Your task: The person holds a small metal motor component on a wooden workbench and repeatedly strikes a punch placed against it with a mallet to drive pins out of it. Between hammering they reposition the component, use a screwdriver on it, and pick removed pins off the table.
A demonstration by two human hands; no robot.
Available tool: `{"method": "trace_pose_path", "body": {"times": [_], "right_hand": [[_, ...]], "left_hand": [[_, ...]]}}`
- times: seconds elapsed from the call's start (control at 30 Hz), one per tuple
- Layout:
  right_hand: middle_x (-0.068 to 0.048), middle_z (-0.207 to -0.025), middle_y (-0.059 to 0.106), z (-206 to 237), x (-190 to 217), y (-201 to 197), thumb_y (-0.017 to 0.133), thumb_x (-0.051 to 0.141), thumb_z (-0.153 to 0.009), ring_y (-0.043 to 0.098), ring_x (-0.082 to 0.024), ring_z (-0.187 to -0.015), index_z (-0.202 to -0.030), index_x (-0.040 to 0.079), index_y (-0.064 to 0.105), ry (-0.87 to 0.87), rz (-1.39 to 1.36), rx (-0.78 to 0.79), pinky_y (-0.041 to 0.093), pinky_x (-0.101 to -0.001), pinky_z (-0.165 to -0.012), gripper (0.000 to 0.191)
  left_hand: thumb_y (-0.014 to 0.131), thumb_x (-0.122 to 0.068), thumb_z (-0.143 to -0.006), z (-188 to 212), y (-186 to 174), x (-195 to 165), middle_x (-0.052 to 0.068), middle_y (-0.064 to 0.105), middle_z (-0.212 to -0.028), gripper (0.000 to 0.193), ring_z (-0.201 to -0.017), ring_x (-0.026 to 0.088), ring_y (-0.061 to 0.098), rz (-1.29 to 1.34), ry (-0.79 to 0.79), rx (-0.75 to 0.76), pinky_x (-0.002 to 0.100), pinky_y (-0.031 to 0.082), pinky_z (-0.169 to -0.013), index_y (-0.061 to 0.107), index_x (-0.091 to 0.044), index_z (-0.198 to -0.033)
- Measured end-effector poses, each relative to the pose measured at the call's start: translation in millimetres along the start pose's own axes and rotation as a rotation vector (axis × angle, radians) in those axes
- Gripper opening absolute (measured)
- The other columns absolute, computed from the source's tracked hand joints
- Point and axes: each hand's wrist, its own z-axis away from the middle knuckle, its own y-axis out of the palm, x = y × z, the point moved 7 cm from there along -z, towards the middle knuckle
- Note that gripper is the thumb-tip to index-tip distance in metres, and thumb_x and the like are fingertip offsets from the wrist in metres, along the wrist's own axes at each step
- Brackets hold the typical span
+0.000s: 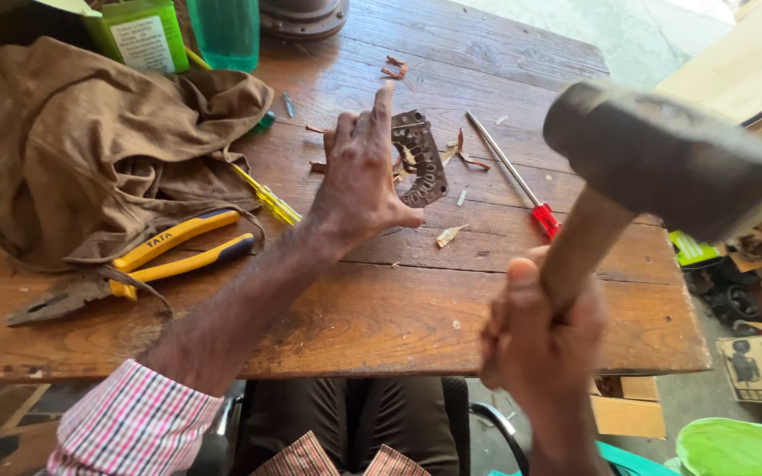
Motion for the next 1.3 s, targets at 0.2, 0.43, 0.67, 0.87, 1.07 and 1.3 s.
{"method": "trace_pose_path", "body": {"times": [0.2,0.43,0.67,0.87,1.07,1.3], "right_hand": [[0.001,-0.055,0.049,-14.2,-16.2,-6.4,0.063,0.019,-0.097,0.046,-0.008,-0.038,-0.090,0.004,0.057,0.291,0.256,0.183,0.038,-0.0283,-0.031,0.018],[0.004,-0.063,0.049,0.9,-2.7,-21.9,0.057,0.023,-0.107,0.050,-0.006,-0.046,-0.103,0.006,0.054,-0.129,-0.056,-0.080,0.044,-0.0257,-0.038,0.017],[0.002,-0.056,0.050,-17.7,-20.9,-7.3,0.060,0.022,-0.097,0.048,-0.008,-0.039,-0.099,0.005,0.059,0.245,0.230,0.153,0.041,-0.0275,-0.032,0.016],[0.003,-0.059,0.049,-4.5,-18.1,-4.0,0.060,0.026,-0.103,0.049,-0.005,-0.043,-0.096,0.004,0.051,0.047,0.052,0.028,0.042,-0.0259,-0.034,0.025],[0.001,-0.054,0.051,-21.5,-52.7,4.7,0.062,0.027,-0.095,0.049,-0.007,-0.038,-0.098,0.008,0.061,0.287,0.266,0.169,0.040,-0.0276,-0.031,0.019],[-0.002,-0.058,0.056,-39.0,-64.1,-26.2,0.065,0.026,-0.097,0.053,-0.008,-0.042,-0.096,0.002,0.059,0.138,0.177,0.071,0.043,-0.0270,-0.034,0.024]], "left_hand": [[0.107,-0.040,-0.036,8.1,4.4,-10.6,0.023,0.059,-0.122,0.158,-0.114,0.038,0.050,0.005,-0.014,0.056,0.052,0.038,-0.108,0.015,0.007,-0.155],[0.106,-0.038,-0.034,6.1,4.7,-7.4,0.019,0.059,-0.122,0.158,-0.113,0.035,0.051,0.001,-0.022,0.034,0.050,0.038,-0.107,0.014,0.007,-0.155],[0.108,-0.044,-0.034,9.7,10.3,-13.0,0.019,0.057,-0.128,0.162,-0.111,0.033,0.051,0.068,-0.018,0.053,0.047,0.039,-0.105,0.013,0.006,-0.156],[0.108,-0.044,-0.033,2.8,0.2,-7.2,0.022,0.056,-0.132,0.165,-0.115,0.035,0.051,0.075,0.032,-0.070,0.051,0.035,-0.110,0.010,0.009,-0.155],[0.107,-0.042,-0.043,12.6,5.6,-17.3,0.021,0.057,-0.126,0.156,-0.112,0.034,0.051,0.144,0.004,0.009,0.044,0.043,-0.106,0.014,0.008,-0.157],[0.106,-0.043,-0.041,9.3,10.4,-4.8,0.013,0.060,-0.114,0.153,-0.106,0.029,0.052,0.058,0.063,-0.029,0.049,0.040,-0.106,0.016,0.000,-0.157]]}}
